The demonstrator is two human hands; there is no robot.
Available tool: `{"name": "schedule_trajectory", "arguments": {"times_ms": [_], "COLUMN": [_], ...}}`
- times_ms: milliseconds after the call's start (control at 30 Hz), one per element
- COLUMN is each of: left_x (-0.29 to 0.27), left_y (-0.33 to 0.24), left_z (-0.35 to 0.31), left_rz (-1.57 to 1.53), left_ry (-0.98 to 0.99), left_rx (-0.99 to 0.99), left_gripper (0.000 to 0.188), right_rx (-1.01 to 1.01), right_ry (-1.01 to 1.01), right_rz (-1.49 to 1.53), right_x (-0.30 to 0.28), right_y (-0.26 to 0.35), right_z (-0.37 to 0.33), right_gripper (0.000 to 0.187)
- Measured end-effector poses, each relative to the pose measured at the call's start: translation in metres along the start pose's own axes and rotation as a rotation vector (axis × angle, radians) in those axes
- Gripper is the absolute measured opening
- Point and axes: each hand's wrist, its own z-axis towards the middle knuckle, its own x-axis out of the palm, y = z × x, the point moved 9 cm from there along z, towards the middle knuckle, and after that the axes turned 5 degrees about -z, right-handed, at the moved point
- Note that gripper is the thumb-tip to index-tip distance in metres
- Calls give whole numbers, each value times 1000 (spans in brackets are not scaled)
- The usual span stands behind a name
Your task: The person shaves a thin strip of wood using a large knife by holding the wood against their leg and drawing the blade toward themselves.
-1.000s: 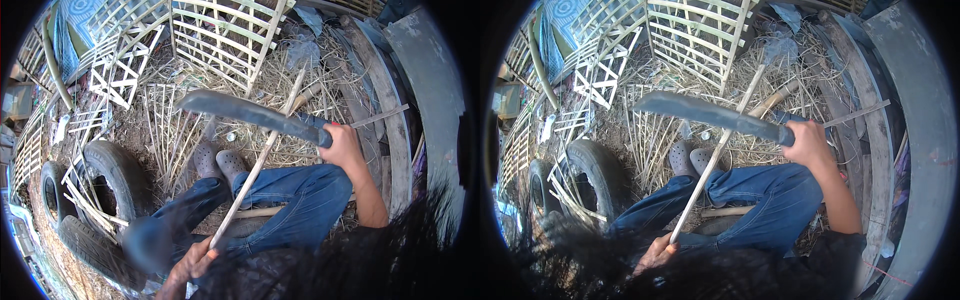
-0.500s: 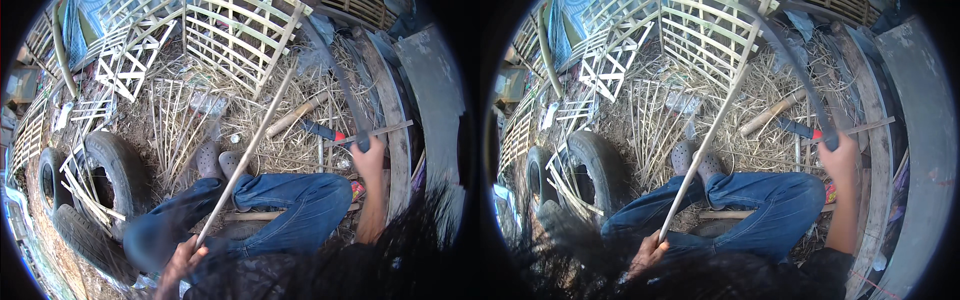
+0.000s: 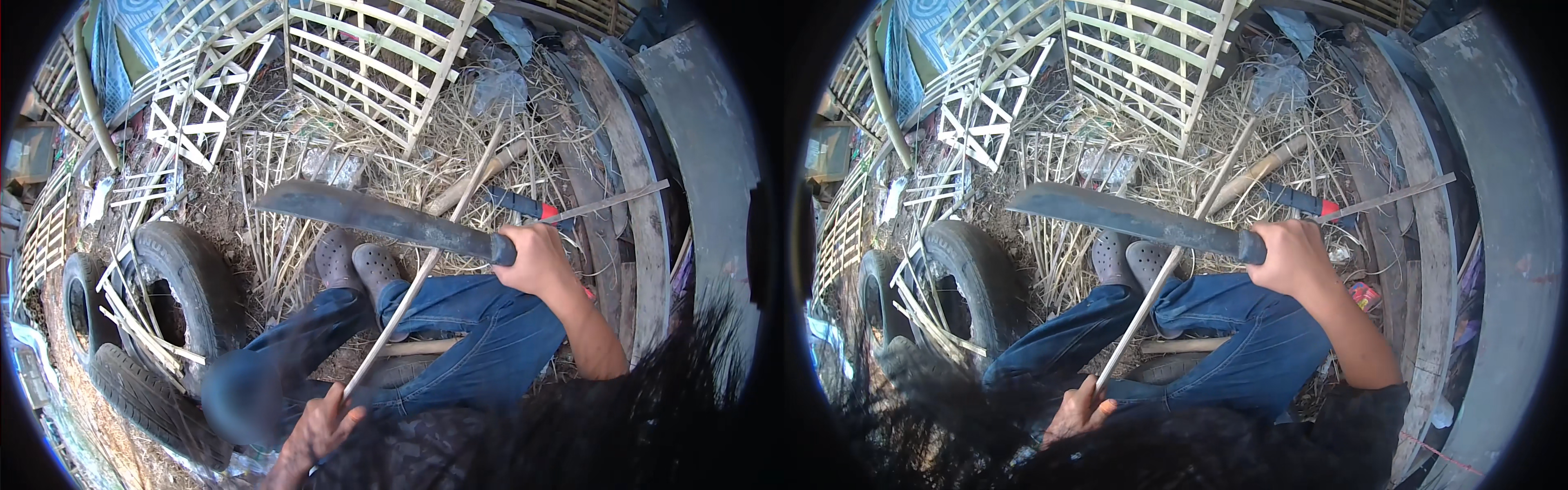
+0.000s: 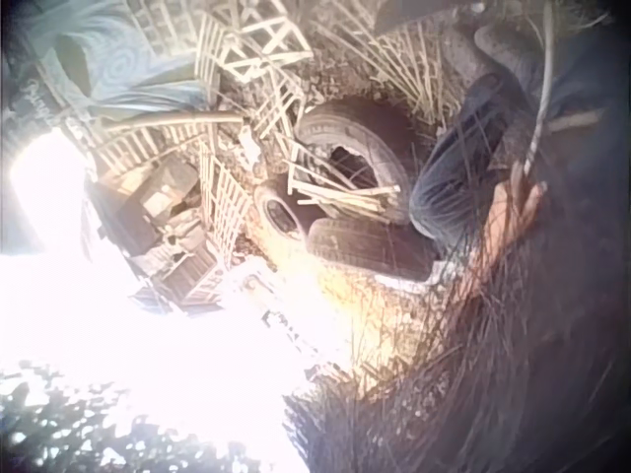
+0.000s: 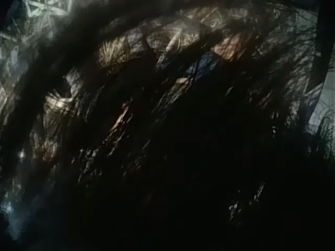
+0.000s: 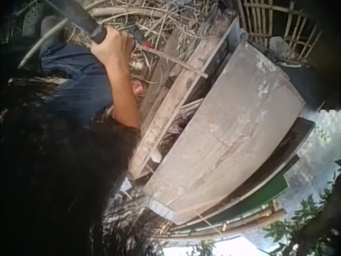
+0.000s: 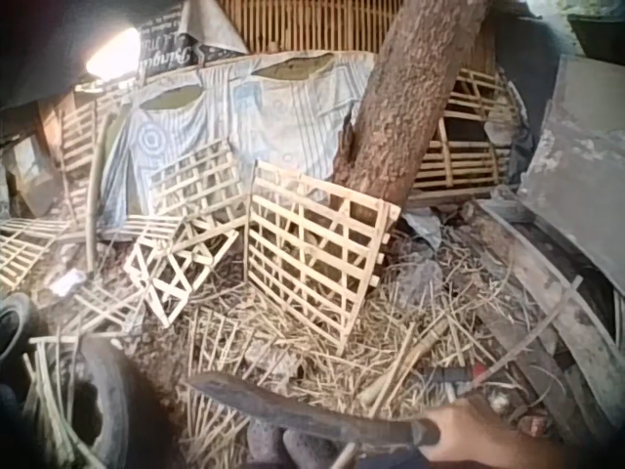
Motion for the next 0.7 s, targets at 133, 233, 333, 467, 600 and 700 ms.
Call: {"name": "schedule_trajectory", "arguments": {"times_ms": [133,233,333,467,600,700], "left_x": [-1,1,2,-12,-34,-34], "left_y": [1,-2,-2,33,71,38], "left_z": [-1,-2,-3,-35,-72,-42], "left_rz": [75,91,107,191,248,113], "left_ry": [-41,-38,-25,-90,-224,-188], "left_rx": [3,-7,-28,-173,-334,-244], "left_gripper": [34,34,34,36,32,32], "right_rx": [-30,87,73,612,654,606], "right_ry": [14,61,47,-136,-388,-429], "right_rz": [-72,-64,-77,-153,-347,-231], "right_x": [6,14,12,-32,-84,-85], "right_y": [-16,-38,-47,-146,-262,-224], "right_z": [-1,2,1,-10,-63,-82], "right_gripper": [21,22,23,24,20,17]}}
